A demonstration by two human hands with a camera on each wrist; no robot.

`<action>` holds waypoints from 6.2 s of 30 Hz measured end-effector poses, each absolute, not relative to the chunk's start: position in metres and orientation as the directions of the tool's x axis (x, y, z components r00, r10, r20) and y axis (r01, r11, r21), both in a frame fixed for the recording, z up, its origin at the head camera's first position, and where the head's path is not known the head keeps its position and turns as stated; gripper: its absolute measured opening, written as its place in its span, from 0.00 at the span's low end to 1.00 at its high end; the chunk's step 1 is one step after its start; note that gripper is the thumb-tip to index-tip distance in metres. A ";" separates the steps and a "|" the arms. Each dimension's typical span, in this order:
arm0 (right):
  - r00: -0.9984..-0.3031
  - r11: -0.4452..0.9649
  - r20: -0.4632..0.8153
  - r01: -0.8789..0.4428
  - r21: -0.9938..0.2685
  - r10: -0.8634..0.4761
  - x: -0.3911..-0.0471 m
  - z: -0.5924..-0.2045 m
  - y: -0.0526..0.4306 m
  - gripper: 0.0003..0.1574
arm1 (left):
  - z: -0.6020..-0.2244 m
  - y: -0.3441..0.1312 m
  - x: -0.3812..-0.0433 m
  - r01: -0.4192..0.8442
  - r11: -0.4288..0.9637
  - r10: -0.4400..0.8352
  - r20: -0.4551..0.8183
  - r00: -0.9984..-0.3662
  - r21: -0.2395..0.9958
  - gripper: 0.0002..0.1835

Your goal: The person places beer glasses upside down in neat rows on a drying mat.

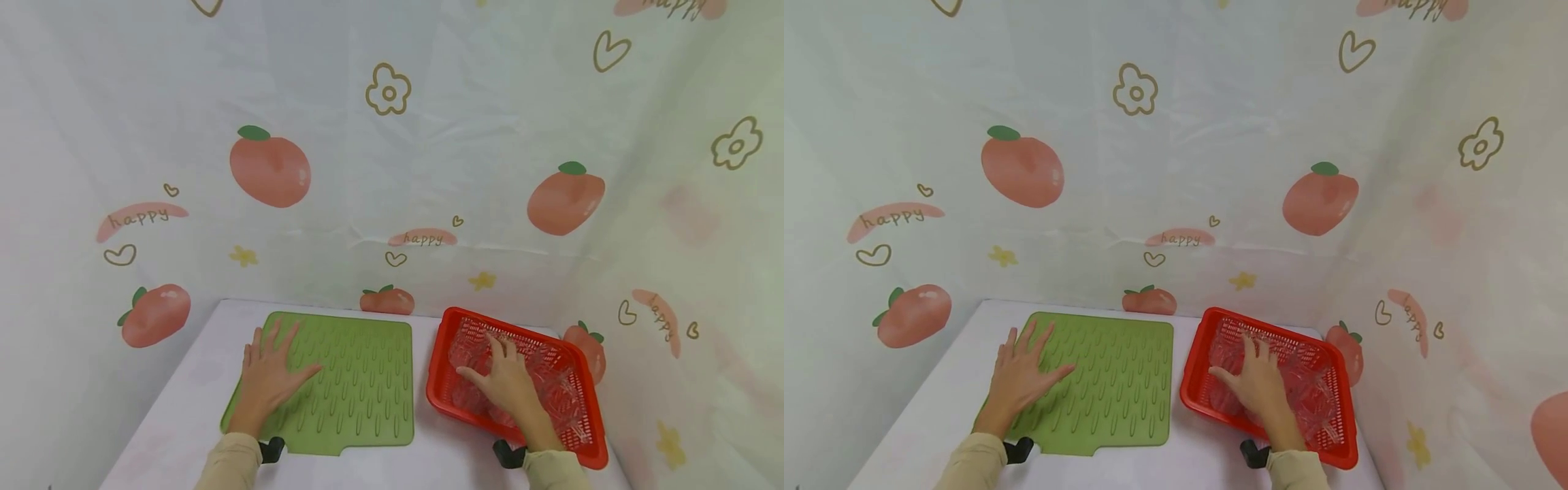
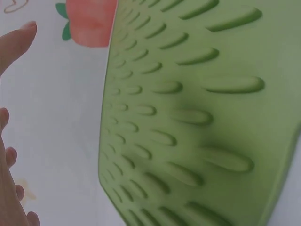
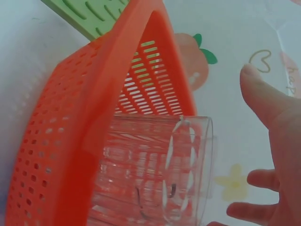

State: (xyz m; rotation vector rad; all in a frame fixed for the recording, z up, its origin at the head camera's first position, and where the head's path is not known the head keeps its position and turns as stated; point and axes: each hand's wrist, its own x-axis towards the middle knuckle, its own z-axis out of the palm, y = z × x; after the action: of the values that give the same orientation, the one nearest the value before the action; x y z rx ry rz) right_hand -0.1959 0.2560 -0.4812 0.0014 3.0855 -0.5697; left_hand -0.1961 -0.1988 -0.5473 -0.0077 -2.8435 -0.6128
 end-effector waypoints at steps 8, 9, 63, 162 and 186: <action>-0.999 0.935 -0.045 0.031 -0.354 0.016 -0.195 -0.491 0.256 0.72 | -0.554 -0.210 -0.184 0.017 0.909 -0.070 0.193 -0.979 0.417 0.54; -0.999 0.933 -0.046 0.034 -0.358 0.019 -0.194 -0.491 0.255 0.72 | -0.556 -0.212 -0.183 0.013 0.909 -0.071 0.187 -0.980 0.416 0.55; -0.994 0.944 -0.105 0.043 -0.327 0.008 -0.195 -0.485 0.254 0.56 | -0.622 -0.238 -0.173 -0.157 0.862 -0.104 -0.135 -0.985 0.482 0.62; -0.997 0.302 0.013 -0.034 -0.953 -0.073 -0.214 -0.446 0.202 0.41 | -0.628 -0.242 -0.173 -0.167 0.845 -0.101 -0.154 -0.983 0.508 0.63; -0.997 0.002 -0.007 0.007 -1.000 -0.075 -0.229 -0.470 0.145 0.36 | -0.620 -0.242 -0.177 -0.177 0.841 -0.088 -0.195 -0.977 0.512 0.62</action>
State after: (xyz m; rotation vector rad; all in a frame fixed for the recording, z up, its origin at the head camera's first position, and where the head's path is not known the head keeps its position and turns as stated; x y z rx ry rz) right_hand -0.2294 0.1453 -0.4703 -0.0742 2.1811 -2.1777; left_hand -0.1767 -0.2420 -0.6203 0.2298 -3.1706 -0.9074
